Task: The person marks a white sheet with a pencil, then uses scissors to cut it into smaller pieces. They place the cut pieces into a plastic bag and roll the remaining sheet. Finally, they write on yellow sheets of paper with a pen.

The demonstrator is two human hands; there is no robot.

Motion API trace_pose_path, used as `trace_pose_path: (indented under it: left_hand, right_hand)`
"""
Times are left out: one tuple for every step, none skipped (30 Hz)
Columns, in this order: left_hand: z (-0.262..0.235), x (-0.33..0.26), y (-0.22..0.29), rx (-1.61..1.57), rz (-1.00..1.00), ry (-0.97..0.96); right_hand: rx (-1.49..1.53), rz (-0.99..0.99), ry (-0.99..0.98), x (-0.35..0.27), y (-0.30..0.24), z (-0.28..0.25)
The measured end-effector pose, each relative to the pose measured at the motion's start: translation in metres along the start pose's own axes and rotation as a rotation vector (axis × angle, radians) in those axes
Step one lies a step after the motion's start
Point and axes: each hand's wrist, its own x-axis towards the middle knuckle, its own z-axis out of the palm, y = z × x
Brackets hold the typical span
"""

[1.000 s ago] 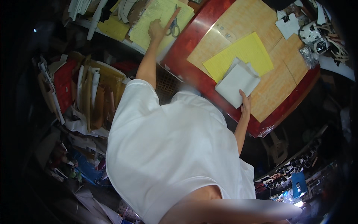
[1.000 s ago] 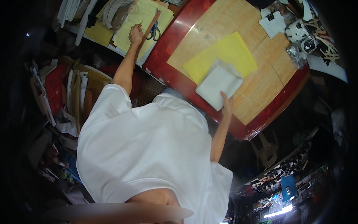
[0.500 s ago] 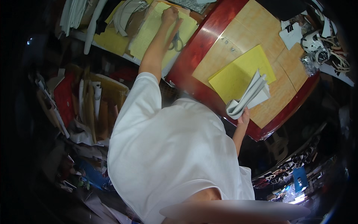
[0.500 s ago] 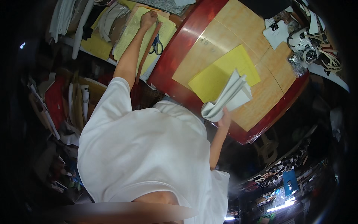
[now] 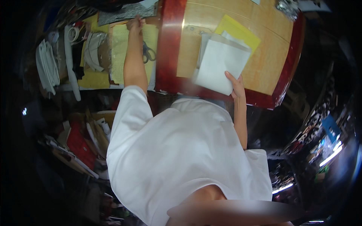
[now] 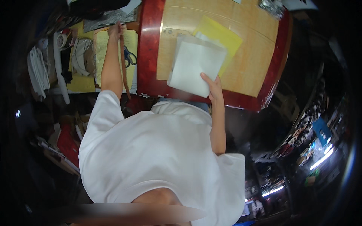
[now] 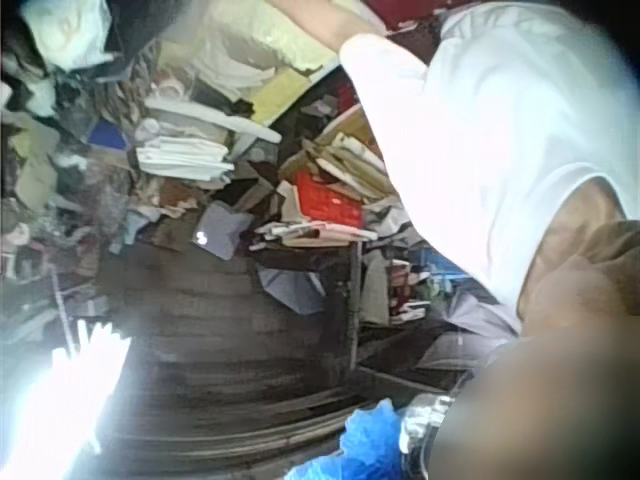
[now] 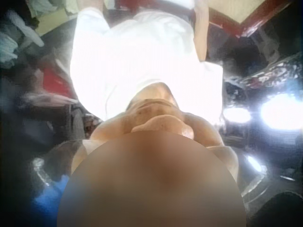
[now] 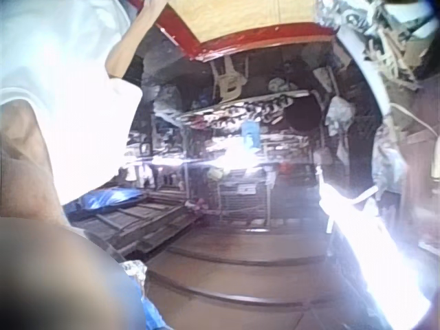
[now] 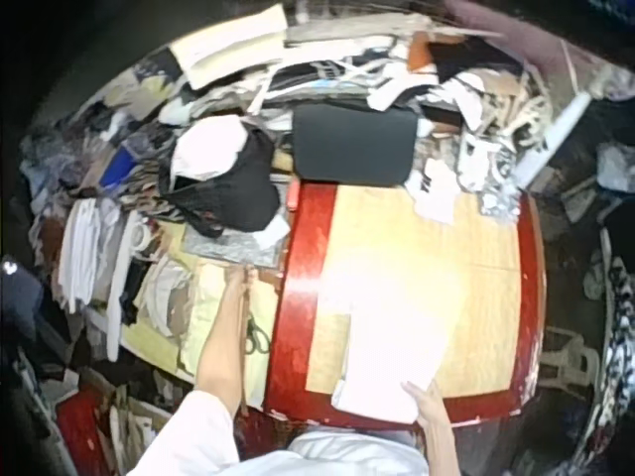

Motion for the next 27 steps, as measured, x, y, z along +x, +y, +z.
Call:
trace_pose_path:
  left_hand:
    - [0.004, -0.02, 0.001, 0.101, 0.177, 0.081]
    - [0.009, -0.043, 0.0, 0.236, 0.271, 0.039]
    - [0.014, -0.069, -0.004, 0.359, 0.389, -0.021]
    - [0.021, -0.098, -0.015, 0.386, 0.401, -0.207]
    - [0.03, -0.129, -0.03, 0.421, 0.39, -0.375]
    - [0.037, -0.162, -0.049, 0.516, 0.488, -0.678]
    - [0.041, -0.192, -0.067, 0.858, 0.492, -0.88]
    - [0.048, -0.228, -0.094, 0.684, 0.383, -1.02]
    - [0.033, -0.261, -0.113, 0.904, 0.525, -1.131]
    - [0.024, -0.289, -0.13, 1.008, 0.537, -1.218]
    - [0.022, -0.307, -0.143, 1.055, 0.514, -1.285]
    - [0.02, -0.322, -0.153, 1.092, 0.493, -1.333]
    - [0.022, -0.334, -0.16, 1.101, 0.477, -1.356]
    - [0.027, -0.342, -0.166, 1.105, 0.464, -1.365]
    - [0.034, -0.349, -0.169, 1.1, 0.448, -1.365]
    - [0.044, -0.355, -0.172, 1.087, 0.431, -1.358]
    - [0.054, -0.362, -0.174, 1.066, 0.421, -1.344]
    - [0.065, -0.368, -0.176, 1.036, 0.4, -1.329]
    - [0.077, -0.375, -0.178, 1.001, 0.38, -1.307]
    - [0.087, -0.383, -0.18, 0.963, 0.356, -1.279]
    - [0.097, -0.391, -0.18, 0.914, 0.324, -1.251]
    - [0.106, -0.4, -0.18, 0.856, 0.286, -1.223]
    - [0.112, -0.41, -0.18, 0.785, 0.239, -1.19]
    - [0.117, -0.421, -0.178, 0.699, 0.177, -1.161]
    - [0.123, -0.432, -0.176, 0.565, 0.069, -1.137]
    - [0.128, -0.444, -0.173, 0.443, -0.01, -1.132]
    - [0.132, -0.457, -0.169, 0.383, -0.042, -1.102]
  right_hand:
    - [-0.004, -0.014, -0.005, -0.001, -0.002, -0.001]
    - [0.031, -0.048, -0.026, -0.003, -0.003, -0.003]
    - [0.042, -0.041, -0.032, -0.006, -0.004, -0.006]
    - [0.058, -0.041, -0.065, -0.01, -0.005, -0.009]
    - [0.077, -0.038, -0.08, -0.014, -0.006, -0.013]
    - [0.122, -0.025, -0.123, -0.019, -0.005, -0.016]
    - [0.173, -0.01, -0.151, -0.024, -0.003, -0.017]
    - [0.223, 0.002, -0.174, -0.027, -0.001, -0.019]
    - [0.183, 0.014, -0.169, -0.03, 0.001, -0.02]
    - [0.143, 0.028, -0.159, -0.032, 0.004, -0.022]
    - [0.113, 0.033, -0.167, -0.034, 0.007, -0.025]
    - [0.125, 0.02, -0.156, -0.038, 0.009, -0.031]
    - [0.135, 0.008, -0.113, -0.043, 0.01, -0.039]
    - [0.159, -0.015, -0.094, -0.048, 0.011, -0.047]
    - [0.188, -0.033, -0.077, -0.055, 0.012, -0.056]
    - [0.179, -0.072, -0.053, -0.06, 0.012, -0.065]
    - [0.172, -0.111, -0.034, -0.065, 0.01, -0.075]
    - [0.163, -0.147, -0.013, -0.07, 0.009, -0.085]
    - [0.152, -0.192, 0.023, -0.074, 0.006, -0.096]
    - [0.14, -0.235, 0.057, -0.077, 0.004, -0.106]
    - [0.127, -0.275, 0.079, -0.079, 0.001, -0.116]
    - [0.124, -0.291, 0.136, -0.08, -0.003, -0.126]
    - [0.094, -0.327, 0.173, -0.08, -0.008, -0.138]
    - [0.063, -0.351, 0.207, -0.079, -0.014, -0.148]
    - [0.039, -0.368, 0.245, -0.08, -0.016, -0.155]
    - [-0.049, -0.391, 0.243, -0.078, -0.021, -0.162]
    - [-0.092, -0.401, 0.208, -0.077, -0.025, -0.166]
